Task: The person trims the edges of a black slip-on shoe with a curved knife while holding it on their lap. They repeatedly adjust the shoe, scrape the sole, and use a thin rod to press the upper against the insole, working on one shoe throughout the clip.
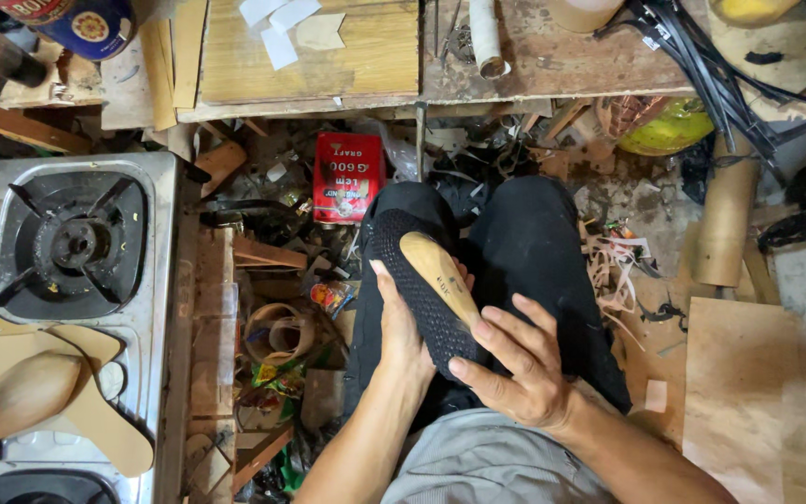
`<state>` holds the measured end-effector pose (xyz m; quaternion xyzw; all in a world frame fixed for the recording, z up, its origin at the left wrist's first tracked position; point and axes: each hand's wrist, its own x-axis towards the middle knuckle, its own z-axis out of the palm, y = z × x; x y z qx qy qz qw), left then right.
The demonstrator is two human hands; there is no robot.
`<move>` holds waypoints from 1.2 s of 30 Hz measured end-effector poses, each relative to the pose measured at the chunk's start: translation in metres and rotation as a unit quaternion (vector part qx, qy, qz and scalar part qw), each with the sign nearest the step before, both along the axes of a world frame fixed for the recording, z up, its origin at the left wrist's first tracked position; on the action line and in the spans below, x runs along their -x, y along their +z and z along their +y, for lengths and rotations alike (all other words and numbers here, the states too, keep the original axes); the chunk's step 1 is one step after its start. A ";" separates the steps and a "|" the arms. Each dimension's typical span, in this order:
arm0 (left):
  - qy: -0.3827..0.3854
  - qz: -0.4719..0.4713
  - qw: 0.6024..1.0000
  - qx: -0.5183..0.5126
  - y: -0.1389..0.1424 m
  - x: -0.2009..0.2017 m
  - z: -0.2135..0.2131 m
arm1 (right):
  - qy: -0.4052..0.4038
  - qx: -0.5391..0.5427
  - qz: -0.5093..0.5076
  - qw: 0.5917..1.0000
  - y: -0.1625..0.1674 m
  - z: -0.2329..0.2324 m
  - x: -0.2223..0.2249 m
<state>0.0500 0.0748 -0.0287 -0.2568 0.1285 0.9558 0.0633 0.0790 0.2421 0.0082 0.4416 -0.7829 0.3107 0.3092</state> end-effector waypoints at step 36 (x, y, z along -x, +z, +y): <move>-0.093 0.462 0.189 0.861 0.003 0.067 0.015 | -0.091 0.173 -0.782 0.592 -0.015 0.118 0.027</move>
